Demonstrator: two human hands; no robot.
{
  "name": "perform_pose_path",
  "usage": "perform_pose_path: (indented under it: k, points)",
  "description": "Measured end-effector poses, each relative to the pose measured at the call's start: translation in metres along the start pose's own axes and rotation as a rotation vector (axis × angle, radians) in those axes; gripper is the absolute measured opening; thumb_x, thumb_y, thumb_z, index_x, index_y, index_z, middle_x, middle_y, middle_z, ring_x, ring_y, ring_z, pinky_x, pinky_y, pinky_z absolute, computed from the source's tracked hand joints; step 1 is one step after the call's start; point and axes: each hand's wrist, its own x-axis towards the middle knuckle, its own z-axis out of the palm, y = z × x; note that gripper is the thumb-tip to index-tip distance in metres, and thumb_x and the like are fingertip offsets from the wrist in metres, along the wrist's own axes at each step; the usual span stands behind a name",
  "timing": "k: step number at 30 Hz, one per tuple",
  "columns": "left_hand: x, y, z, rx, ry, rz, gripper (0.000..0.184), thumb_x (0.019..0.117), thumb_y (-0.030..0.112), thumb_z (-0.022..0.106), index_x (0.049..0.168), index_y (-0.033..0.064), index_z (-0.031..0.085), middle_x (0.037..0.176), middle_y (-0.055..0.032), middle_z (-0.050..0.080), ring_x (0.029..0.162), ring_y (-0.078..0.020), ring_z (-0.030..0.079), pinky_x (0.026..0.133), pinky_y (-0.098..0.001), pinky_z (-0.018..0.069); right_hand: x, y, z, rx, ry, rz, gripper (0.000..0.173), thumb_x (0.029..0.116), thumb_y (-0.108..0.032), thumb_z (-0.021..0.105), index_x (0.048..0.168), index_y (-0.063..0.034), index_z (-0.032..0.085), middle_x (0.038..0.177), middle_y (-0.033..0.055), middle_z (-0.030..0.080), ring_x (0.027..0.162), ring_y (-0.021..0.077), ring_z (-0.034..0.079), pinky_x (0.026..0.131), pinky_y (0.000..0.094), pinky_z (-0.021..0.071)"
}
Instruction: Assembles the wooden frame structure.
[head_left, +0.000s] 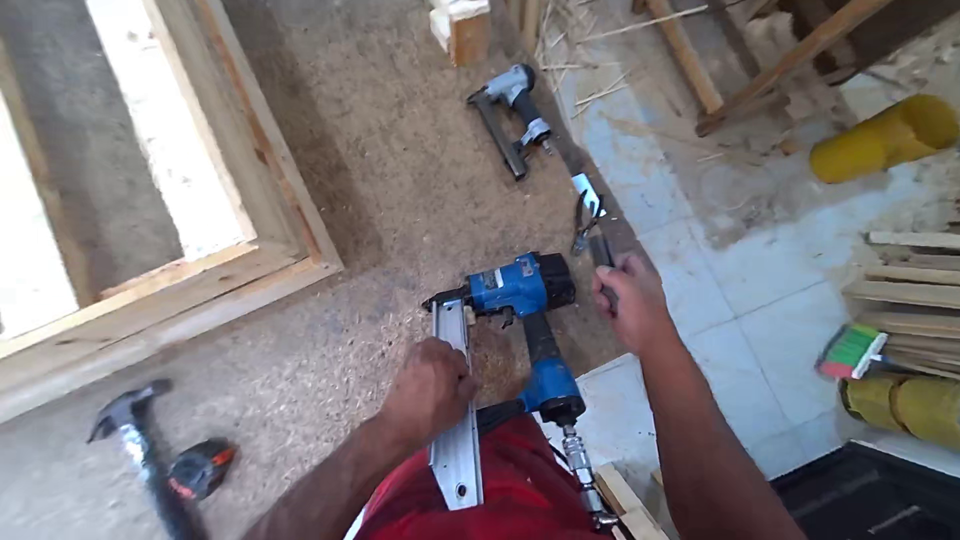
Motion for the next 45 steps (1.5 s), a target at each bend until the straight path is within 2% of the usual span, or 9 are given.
perform_pose_path:
  k: [3,8,11,15,26,32,36,40,45]
  points:
    - [-0.051,0.013,-0.013,-0.088,-0.106,0.144,0.042,0.1019,0.045,0.056,0.09,0.0113,0.077,0.095,-0.0054,0.074,0.106,-0.0237,0.068,0.106,-0.0475,0.048,-0.061,-0.024,0.052,-0.122,-0.327,0.033,0.031,0.1056,-0.04,0.045,0.115,-0.0131,0.057,0.079,-0.0005,0.058,0.057,0.0102,0.048,0.05,0.0284,0.0416]
    - [-0.085,0.024,-0.03,-0.116,-0.218,0.317,0.04,0.1031,0.041,0.053,0.087,0.012,0.075,0.087,-0.0059,0.071,0.095,-0.0245,0.069,0.092,-0.0476,0.0536,-0.081,-0.063,0.096,-0.807,-0.473,0.028,0.028,0.1049,-0.037,0.052,0.125,-0.019,0.058,0.091,0.0035,0.066,0.076,0.0204,0.066,0.065,0.0473,0.056]
    - [-0.09,0.027,-0.033,-0.091,-0.207,0.356,0.041,0.1032,0.039,0.053,0.081,0.0109,0.072,0.081,-0.007,0.069,0.089,-0.0258,0.069,0.087,-0.047,0.055,-0.088,-0.061,0.129,-1.257,-0.538,-0.013,0.028,0.1013,-0.033,0.055,0.123,-0.0149,0.057,0.103,0.0091,0.066,0.09,0.0282,0.07,0.072,0.0507,0.0585]
    - [-0.09,0.023,-0.033,-0.101,-0.195,0.366,0.042,0.1044,0.039,0.049,0.08,0.011,0.07,0.079,-0.0068,0.067,0.087,-0.0252,0.068,0.083,-0.0456,0.0554,-0.097,-0.058,0.154,-1.567,-0.542,-0.024,0.032,0.1035,-0.035,0.05,0.121,-0.0086,0.054,0.101,0.0146,0.065,0.084,0.0322,0.072,0.067,0.0483,0.059]
    - [-0.091,0.016,-0.03,-0.092,-0.127,0.429,0.041,0.104,0.037,0.051,0.08,0.009,0.069,0.077,-0.0086,0.067,0.083,-0.0273,0.069,0.079,-0.046,0.0567,-0.11,-0.064,0.159,-1.36,-0.673,0.164,0.075,0.104,-0.064,0.035,0.141,-0.0009,0.051,0.117,0.0162,0.066,0.107,0.0308,0.069,0.088,0.0505,0.0578]
    - [-0.09,0.015,-0.03,-0.042,-0.139,0.47,0.043,0.1049,0.037,0.048,0.078,0.0092,0.067,0.074,-0.0079,0.064,0.079,-0.0272,0.067,0.076,-0.0451,0.0561,-0.099,-0.053,0.147,-1.313,-0.836,0.073,0.055,0.1081,-0.054,0.032,0.12,-0.0087,0.06,0.083,0.0066,0.065,0.081,0.0238,0.069,0.07,0.0468,0.0569]
    - [-0.088,0.014,-0.03,-0.024,-0.131,0.468,0.043,0.1046,0.036,0.049,0.077,0.0095,0.067,0.073,-0.0077,0.064,0.079,-0.027,0.068,0.076,-0.045,0.0565,-0.097,-0.054,0.151,-1.235,-0.91,0.065,0.055,0.1072,-0.059,0.031,0.108,-0.0133,0.062,0.08,0.0042,0.062,0.076,0.0213,0.066,0.066,0.0454,0.0551]
    - [-0.09,0.011,-0.027,-0.004,-0.061,0.408,0.04,0.104,0.038,0.048,0.083,0.0119,0.071,0.078,-0.005,0.066,0.084,-0.0245,0.068,0.083,-0.0443,0.0557,-0.085,-0.063,0.125,-1.115,-0.762,0.032,0.052,0.1083,-0.052,0.037,0.13,-0.0161,0.067,0.095,0.006,0.071,0.085,0.0231,0.07,0.076,0.0524,0.0586]
    - [-0.061,0.0,-0.02,0.012,-0.031,0.229,0.038,0.0997,0.048,0.058,0.106,0.0136,0.074,0.097,-0.0054,0.069,0.101,-0.0254,0.066,0.096,-0.0493,0.0516,-0.062,-0.054,0.091,-1.124,-0.332,-0.058,0.048,0.1068,-0.047,0.048,0.138,-0.0124,0.061,0.11,0.0082,0.073,0.099,0.026,0.072,0.086,0.0567,0.0577]
